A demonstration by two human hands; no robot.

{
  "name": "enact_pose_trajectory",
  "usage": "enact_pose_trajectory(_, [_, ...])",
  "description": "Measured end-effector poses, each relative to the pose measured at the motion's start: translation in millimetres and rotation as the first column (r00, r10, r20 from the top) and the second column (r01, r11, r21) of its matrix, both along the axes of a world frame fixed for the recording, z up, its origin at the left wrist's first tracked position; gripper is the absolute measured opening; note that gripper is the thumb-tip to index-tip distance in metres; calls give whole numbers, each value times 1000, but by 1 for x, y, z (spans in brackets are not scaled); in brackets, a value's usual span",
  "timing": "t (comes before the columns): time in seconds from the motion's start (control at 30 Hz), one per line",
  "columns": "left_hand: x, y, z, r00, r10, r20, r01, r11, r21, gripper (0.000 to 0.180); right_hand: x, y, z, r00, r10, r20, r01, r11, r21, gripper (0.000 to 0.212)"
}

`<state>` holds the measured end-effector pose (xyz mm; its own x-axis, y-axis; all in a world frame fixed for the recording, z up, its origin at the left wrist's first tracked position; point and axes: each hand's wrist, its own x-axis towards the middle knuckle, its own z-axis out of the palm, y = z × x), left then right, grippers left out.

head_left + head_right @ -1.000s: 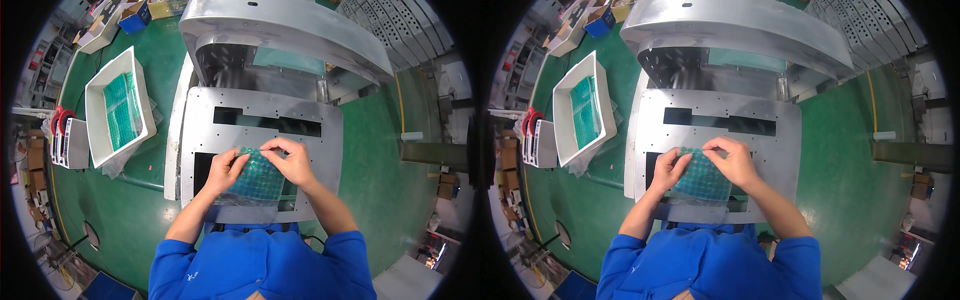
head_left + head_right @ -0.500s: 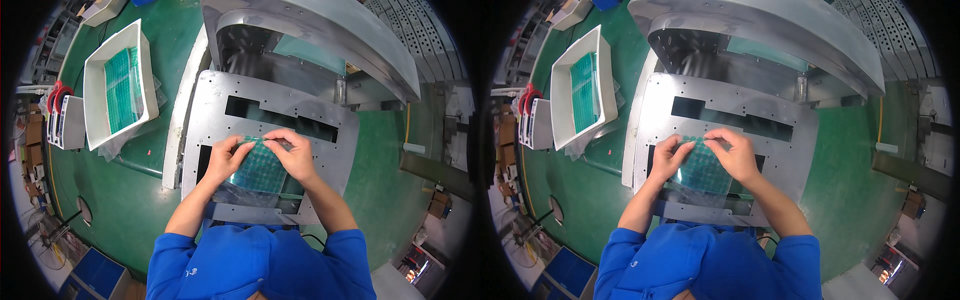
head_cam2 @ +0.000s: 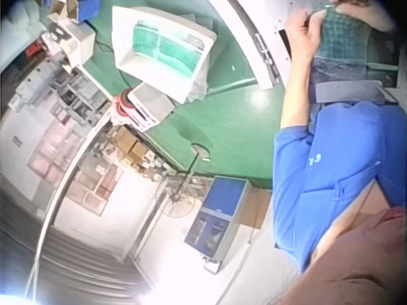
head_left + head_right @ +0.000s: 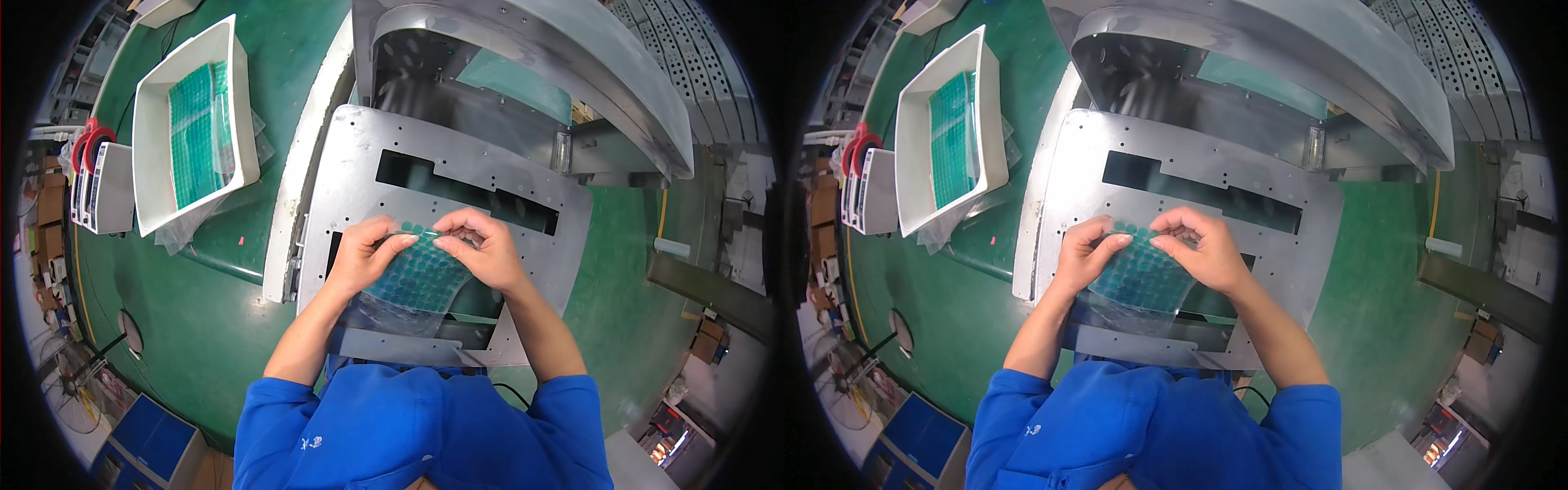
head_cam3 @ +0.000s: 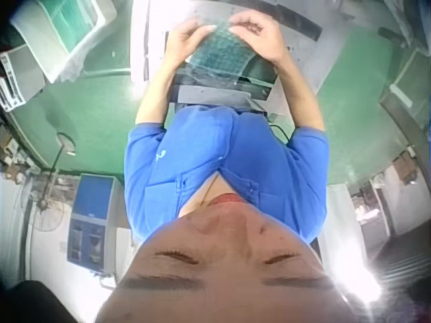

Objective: Peeling green dot stickers from a sheet and applying them to specific points on a metal enclosure.

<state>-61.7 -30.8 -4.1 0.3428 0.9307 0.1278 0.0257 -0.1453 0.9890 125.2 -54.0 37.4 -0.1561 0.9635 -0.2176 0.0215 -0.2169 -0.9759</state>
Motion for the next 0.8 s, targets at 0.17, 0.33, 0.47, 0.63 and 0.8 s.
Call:
enact_pose_trajectory(0.17, [-7,-4,13,982,-17,-189,13,1000,-26,15,0,0,1,1000,19,9,-19,1000,-25,12])
enact_pose_trajectory(0.33, [-6,-3,14,984,-1,-176,8,999,41,15,-7,-3,1,996,-68,59,65,997,53,9])
enact_pose_trajectory(0.47, [-3,-4,8,983,50,-175,-60,997,-48,22,-13,0,-5,967,-144,211,81,956,283,7])
enact_pose_trajectory(0.63, [-4,-12,5,968,123,-220,-153,980,-126,26,12,52,-18,858,-251,448,152,957,246,7])
enact_pose_trajectory(0.8, [-10,-24,-1,976,100,-194,-137,972,-191,22,20,78,-23,757,-68,650,2,995,101,7])
